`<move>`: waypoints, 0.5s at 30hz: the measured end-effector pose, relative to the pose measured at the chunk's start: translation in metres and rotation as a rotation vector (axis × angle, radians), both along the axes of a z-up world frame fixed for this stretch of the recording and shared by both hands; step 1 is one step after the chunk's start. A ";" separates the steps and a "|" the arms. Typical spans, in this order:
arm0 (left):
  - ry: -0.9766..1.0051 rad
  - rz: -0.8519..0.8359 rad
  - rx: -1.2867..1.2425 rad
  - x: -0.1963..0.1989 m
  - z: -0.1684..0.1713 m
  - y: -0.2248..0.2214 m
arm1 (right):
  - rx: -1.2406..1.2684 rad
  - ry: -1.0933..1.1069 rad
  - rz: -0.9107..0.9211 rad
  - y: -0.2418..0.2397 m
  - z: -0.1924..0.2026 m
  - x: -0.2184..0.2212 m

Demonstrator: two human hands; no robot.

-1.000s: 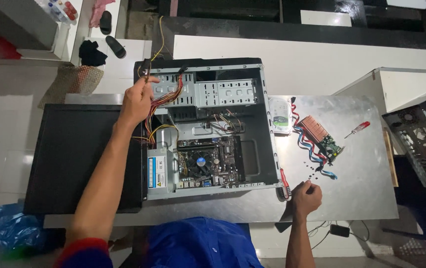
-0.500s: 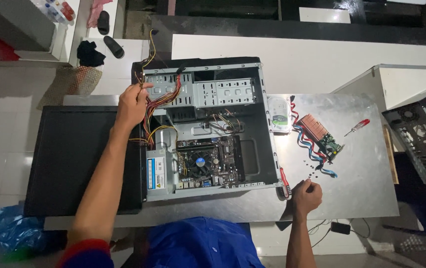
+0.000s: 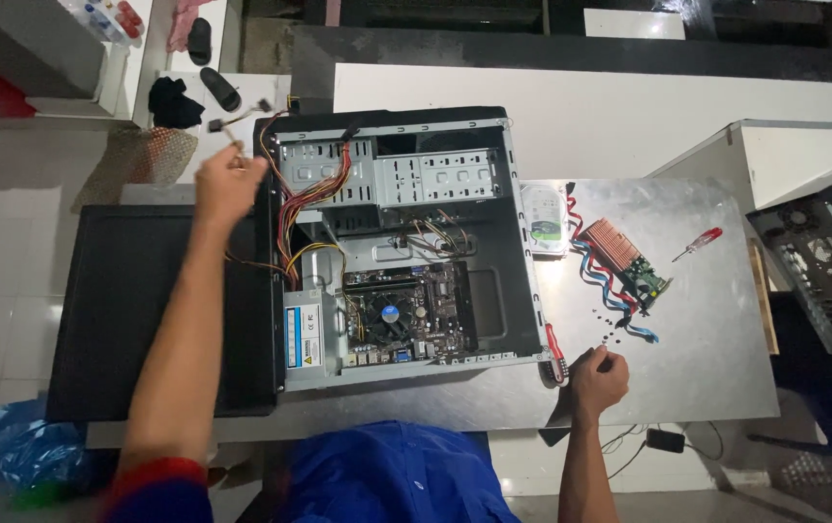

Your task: The person installs a 3.5-inch hard disk drive into the drive bay of a desktop computer case and secures it using a manual screwdriver.

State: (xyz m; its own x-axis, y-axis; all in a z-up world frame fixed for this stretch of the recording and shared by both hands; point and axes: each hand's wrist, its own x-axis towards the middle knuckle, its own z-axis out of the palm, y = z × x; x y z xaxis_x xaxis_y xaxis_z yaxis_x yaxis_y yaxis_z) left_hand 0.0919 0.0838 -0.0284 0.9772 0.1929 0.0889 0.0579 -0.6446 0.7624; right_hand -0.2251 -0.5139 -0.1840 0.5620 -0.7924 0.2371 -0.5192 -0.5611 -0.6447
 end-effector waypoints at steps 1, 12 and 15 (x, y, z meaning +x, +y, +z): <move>0.001 -0.001 0.000 -0.002 0.013 0.000 | 0.000 0.001 -0.001 -0.001 -0.001 0.000; 0.060 0.059 -0.604 -0.010 0.011 0.023 | -0.098 0.029 -0.007 -0.004 -0.012 0.000; -0.121 -0.008 -0.253 -0.033 0.033 -0.009 | -0.087 0.029 -0.013 -0.004 -0.011 0.000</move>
State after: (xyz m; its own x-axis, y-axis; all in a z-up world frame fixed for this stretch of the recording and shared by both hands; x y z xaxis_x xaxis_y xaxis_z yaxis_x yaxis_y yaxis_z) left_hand 0.0589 0.0750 0.0048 0.9639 0.2163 0.1553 -0.0478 -0.4333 0.9000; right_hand -0.2253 -0.5175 -0.1948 0.5592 -0.7769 0.2893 -0.5450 -0.6075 -0.5779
